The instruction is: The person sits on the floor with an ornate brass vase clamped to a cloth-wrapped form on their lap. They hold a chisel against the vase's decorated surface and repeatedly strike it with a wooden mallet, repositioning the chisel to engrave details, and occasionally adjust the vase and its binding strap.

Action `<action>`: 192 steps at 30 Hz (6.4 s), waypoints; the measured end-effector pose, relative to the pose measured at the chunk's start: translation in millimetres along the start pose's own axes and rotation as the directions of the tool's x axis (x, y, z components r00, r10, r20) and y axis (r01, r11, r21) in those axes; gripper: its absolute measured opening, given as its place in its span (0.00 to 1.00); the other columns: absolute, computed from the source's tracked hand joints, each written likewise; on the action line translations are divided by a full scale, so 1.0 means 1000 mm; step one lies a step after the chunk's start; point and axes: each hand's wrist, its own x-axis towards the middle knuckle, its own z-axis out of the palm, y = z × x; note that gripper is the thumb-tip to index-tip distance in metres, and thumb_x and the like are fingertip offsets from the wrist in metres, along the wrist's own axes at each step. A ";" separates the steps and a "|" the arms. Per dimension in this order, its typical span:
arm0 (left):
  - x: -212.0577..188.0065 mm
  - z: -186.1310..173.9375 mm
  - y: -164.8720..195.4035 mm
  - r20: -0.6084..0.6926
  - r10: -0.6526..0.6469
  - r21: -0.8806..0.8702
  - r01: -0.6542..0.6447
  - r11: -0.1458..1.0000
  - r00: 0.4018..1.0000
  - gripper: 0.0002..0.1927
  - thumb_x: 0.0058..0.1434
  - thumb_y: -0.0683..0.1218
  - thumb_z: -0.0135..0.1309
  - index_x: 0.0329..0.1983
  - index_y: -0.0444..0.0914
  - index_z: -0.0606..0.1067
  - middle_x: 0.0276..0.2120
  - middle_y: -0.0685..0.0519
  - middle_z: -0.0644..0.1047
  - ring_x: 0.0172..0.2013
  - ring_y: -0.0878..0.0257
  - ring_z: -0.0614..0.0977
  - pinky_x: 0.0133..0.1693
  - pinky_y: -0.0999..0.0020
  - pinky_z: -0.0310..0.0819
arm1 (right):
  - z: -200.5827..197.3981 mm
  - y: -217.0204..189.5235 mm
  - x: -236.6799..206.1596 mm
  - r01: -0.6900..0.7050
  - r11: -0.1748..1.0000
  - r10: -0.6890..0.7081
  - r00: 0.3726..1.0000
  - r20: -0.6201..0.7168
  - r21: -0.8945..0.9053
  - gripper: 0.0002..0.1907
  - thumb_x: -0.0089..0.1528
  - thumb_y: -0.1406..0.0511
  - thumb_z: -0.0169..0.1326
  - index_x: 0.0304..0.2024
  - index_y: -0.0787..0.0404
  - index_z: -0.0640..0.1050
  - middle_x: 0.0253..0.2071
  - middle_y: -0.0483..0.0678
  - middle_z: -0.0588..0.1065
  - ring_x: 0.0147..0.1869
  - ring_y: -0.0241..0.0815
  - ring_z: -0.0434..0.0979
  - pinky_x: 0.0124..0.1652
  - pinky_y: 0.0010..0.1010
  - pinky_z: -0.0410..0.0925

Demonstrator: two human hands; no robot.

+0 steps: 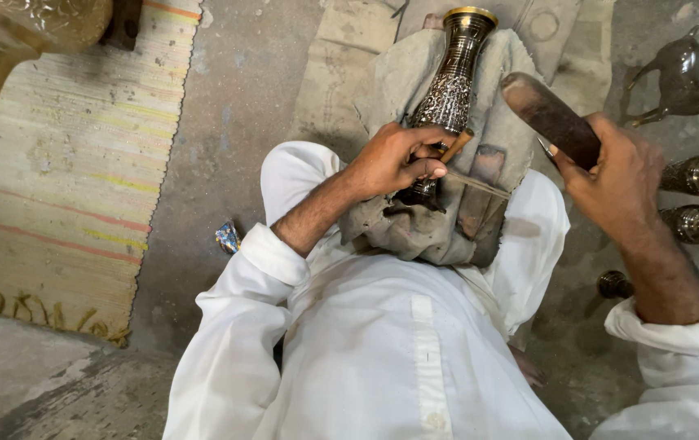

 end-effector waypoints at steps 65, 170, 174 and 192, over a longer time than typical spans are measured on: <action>-0.012 0.004 -0.005 -0.087 0.052 -0.124 -0.063 0.990 0.995 0.20 0.66 0.46 0.62 0.59 0.40 0.73 0.42 0.49 0.85 0.43 0.58 0.89 0.44 0.65 0.83 | -0.021 -0.023 0.014 -0.164 0.986 0.146 0.889 0.434 0.006 0.24 0.61 0.50 0.65 0.47 0.60 0.79 0.26 0.52 0.76 0.30 0.48 0.77 0.31 0.43 0.69; 0.017 0.010 0.019 0.068 0.009 0.177 -0.021 0.984 0.998 0.17 0.60 0.47 0.64 0.51 0.38 0.76 0.29 0.48 0.84 0.31 0.52 0.87 0.35 0.55 0.77 | 0.029 0.005 -0.032 -0.270 0.847 0.274 0.960 0.060 0.459 0.16 0.66 0.63 0.65 0.51 0.63 0.75 0.41 0.48 0.78 0.40 0.39 0.79 0.41 0.35 0.72; 0.017 0.010 0.017 0.072 0.021 0.185 -0.033 0.982 0.997 0.18 0.60 0.46 0.65 0.51 0.38 0.76 0.29 0.49 0.84 0.31 0.53 0.86 0.35 0.55 0.76 | 0.031 0.003 -0.032 -0.228 0.966 0.213 0.969 0.123 0.119 0.15 0.64 0.65 0.69 0.46 0.65 0.77 0.34 0.54 0.76 0.36 0.46 0.75 0.40 0.41 0.69; 0.019 0.009 0.013 0.099 0.054 0.194 -0.072 0.978 0.994 0.17 0.60 0.47 0.66 0.51 0.40 0.77 0.27 0.48 0.82 0.29 0.52 0.85 0.34 0.53 0.75 | 0.028 0.000 -0.037 -0.057 0.998 0.057 0.998 -0.003 -0.006 0.13 0.62 0.70 0.68 0.46 0.62 0.79 0.35 0.53 0.77 0.46 0.51 0.77 0.47 0.43 0.69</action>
